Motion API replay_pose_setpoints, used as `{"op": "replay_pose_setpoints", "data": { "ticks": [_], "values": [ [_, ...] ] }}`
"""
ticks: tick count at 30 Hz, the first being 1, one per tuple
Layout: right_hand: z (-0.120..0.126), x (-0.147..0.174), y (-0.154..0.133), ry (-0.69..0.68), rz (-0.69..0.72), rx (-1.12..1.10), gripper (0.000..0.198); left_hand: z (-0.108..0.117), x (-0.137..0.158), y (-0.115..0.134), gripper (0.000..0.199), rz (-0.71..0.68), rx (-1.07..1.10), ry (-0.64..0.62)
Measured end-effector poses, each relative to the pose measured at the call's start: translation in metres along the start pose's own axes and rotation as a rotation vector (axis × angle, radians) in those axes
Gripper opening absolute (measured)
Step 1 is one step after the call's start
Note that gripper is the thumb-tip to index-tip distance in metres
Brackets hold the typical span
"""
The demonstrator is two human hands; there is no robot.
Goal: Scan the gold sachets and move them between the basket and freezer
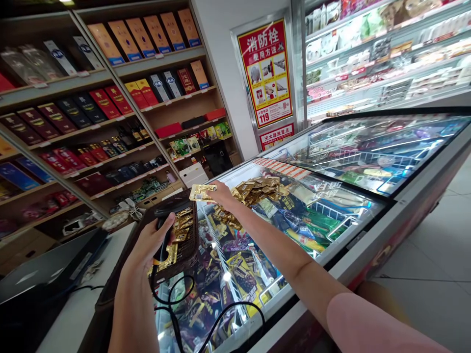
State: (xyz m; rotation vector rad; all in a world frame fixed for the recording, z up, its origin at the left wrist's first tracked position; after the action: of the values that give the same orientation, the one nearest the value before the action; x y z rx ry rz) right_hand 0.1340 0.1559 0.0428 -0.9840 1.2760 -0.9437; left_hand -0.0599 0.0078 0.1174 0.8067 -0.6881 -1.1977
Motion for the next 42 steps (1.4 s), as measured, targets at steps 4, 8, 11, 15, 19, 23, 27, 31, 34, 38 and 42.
{"op": "replay_pose_setpoints", "data": {
  "ticks": [4, 8, 11, 15, 19, 23, 27, 31, 34, 38, 42],
  "values": [
    [0.011, 0.003, -0.003, 0.012, 0.013, 0.226, 0.039, 0.001, -0.002, -0.002, 0.057, 0.006, -0.003, 0.002],
    [0.040, 0.000, -0.005, 0.119, -0.004, 0.558, 0.035, 0.006, -0.003, -0.003, 0.057, 0.003, -0.023, 0.003],
    [0.073, -0.003, 0.006, 0.265, -0.114, 0.719, 0.034, 0.017, -0.002, -0.004, 0.058, 0.029, -0.011, 0.012],
    [0.103, -0.003, 0.028, 0.370, -0.197, 0.832, 0.037, 0.037, 0.001, -0.010, 0.058, 0.098, 0.022, 0.008],
    [0.107, 0.000, 0.044, 0.365, -0.171, 0.988, 0.036, 0.067, 0.001, -0.025, 0.060, 0.151, 0.038, 0.090],
    [0.089, 0.005, 0.032, 0.392, -0.021, 1.147, 0.034, 0.105, -0.001, -0.052, 0.061, 0.216, 0.023, 0.232],
    [0.024, 0.009, 0.000, 0.232, 0.254, 1.173, 0.036, 0.137, -0.003, -0.082, 0.057, 0.279, 0.011, 0.333],
    [-0.095, 0.023, -0.017, -0.275, 0.403, 1.083, 0.029, 0.156, -0.002, -0.103, 0.050, 0.328, 0.057, 0.411],
    [-0.180, 0.043, -0.013, -0.619, 0.274, 0.989, 0.041, 0.159, 0.001, -0.109, 0.049, 0.307, 0.133, 0.417],
    [-0.244, 0.059, -0.008, -0.761, 0.201, 1.026, 0.065, 0.159, 0.004, -0.110, 0.051, 0.284, 0.177, 0.414],
    [-0.245, 0.054, -0.001, -0.713, 0.147, 1.049, 0.067, 0.160, 0.004, -0.108, 0.054, 0.272, 0.161, 0.429]
  ]
}}
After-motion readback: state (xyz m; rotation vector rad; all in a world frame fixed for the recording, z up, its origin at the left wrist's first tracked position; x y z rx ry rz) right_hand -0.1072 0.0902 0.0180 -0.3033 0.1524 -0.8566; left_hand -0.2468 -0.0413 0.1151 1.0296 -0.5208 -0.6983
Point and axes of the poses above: each hand's wrist, its own x-axis away from the middle knuckle, its own z-axis out of the back of the hand, y = z × x, the point moved 7 cm from there along -x, towards the middle knuckle, and after that the axes turned 11 degrees about z, right-handed, at the moved point
